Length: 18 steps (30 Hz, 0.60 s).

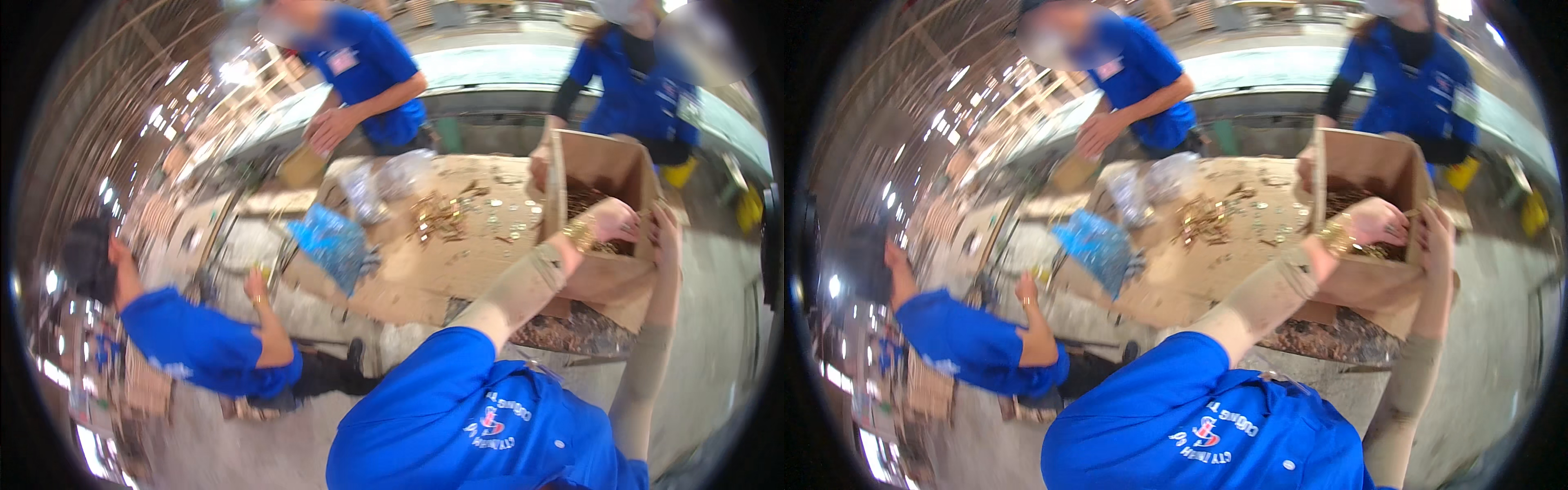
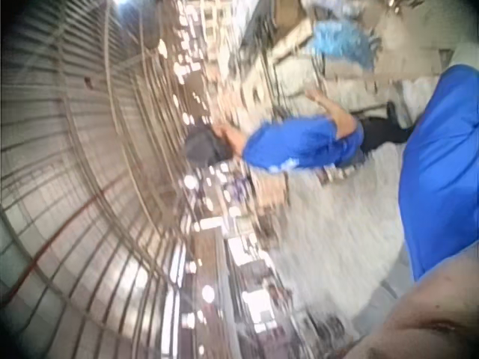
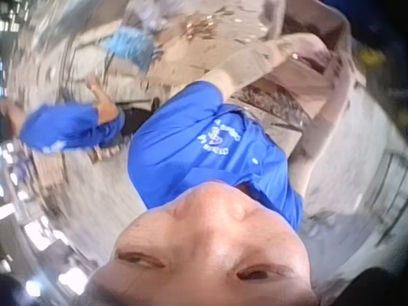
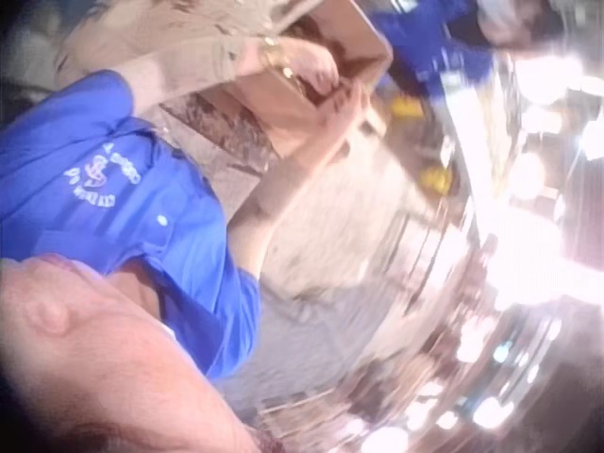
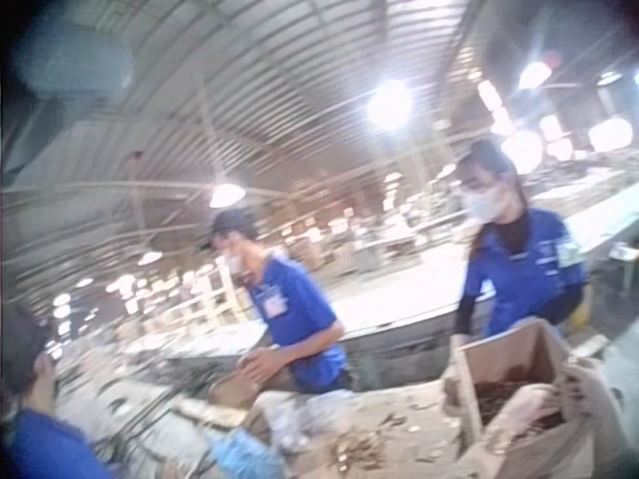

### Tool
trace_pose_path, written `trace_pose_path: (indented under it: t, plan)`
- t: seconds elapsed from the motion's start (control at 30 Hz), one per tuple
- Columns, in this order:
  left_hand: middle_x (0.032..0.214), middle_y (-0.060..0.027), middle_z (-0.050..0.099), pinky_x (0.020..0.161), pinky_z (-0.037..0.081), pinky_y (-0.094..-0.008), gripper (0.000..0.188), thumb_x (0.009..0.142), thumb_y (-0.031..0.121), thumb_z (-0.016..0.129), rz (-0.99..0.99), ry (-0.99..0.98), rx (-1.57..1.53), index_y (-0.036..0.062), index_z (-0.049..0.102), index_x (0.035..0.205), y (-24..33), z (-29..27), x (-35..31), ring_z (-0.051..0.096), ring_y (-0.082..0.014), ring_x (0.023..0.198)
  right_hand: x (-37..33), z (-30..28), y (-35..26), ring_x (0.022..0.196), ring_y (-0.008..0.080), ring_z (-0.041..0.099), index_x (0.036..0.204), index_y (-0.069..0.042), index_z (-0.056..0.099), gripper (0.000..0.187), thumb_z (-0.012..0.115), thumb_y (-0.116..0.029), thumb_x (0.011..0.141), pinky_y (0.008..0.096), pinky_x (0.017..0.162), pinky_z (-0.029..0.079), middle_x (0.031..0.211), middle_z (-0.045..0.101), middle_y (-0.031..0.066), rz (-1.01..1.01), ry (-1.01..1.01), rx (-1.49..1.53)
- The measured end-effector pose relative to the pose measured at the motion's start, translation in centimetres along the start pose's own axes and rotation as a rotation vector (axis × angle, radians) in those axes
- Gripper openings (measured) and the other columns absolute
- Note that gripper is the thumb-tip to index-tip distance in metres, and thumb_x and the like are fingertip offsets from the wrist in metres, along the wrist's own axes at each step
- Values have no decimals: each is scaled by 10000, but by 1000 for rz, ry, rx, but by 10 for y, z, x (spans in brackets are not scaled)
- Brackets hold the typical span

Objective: The person picks small metal fasteners and washers from a wooden bin and table, then threads them together by hand. The assembled pieces are placed back into the bin. Coworkers perform similar actions nearby.

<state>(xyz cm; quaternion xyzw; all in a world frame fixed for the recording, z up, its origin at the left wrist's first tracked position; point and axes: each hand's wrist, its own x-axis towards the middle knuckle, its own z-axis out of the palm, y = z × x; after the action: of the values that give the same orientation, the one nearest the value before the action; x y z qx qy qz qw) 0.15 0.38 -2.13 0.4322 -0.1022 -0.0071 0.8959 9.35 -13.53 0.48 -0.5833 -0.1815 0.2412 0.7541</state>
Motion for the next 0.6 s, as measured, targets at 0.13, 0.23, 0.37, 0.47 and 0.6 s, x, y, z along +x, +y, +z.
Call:
trace_pose_path:
  t: [0.13, 0.23, 0.37, 0.47, 0.6]
  plan:
    - [769, -226, 554, 751, 478, -533, 119, 755, -18, 494, -30, 361, 79, -121, 530, 801, -4, -3, 4, 592, -332, 722, 33, -18, 20, 409, -2, 335, 880, -84, 569, 110, 594, -162, 807, 151, 332, 217, 645, 470, -51, -21, -2, -37]
    - [664, -168, 524, 653, 526, -494, 57, 730, -74, 485, -8, 433, 94, -88, 515, 684, -5, 9, 11, 603, -315, 651, 41, -34, 29, 392, 1, 322, 830, -83, 562, 110, 585, -190, 816, 159, 324, 209, 636, 471, -41, -63, -14, -43]
    - [670, -168, 572, 564, 554, -400, 68, 733, -57, 510, 120, 410, 193, -97, 554, 703, 5, 2, 1, 623, -309, 634, 34, -10, 21, 410, -2, 331, 872, -85, 571, 132, 585, -202, 812, 156, 340, 220, 638, 476, -49, -69, -54, -225]
    - [746, -191, 608, 590, 549, -344, 134, 743, -4, 560, 33, 433, 291, -103, 581, 829, 3, 20, 1, 633, -275, 658, 14, -24, 22, 497, 13, 371, 998, -65, 541, 273, 605, -230, 790, 159, 414, 279, 689, 499, -53, -1, 43, -199]
    - [849, -233, 569, 739, 516, -428, 204, 766, -55, 429, -29, 378, 198, -136, 496, 941, 10, 4, -3, 602, -334, 792, -2, 11, 9, 464, 23, 375, 838, -47, 565, 175, 622, -203, 781, 179, 395, 264, 595, 468, -48, -115, 27, -266]
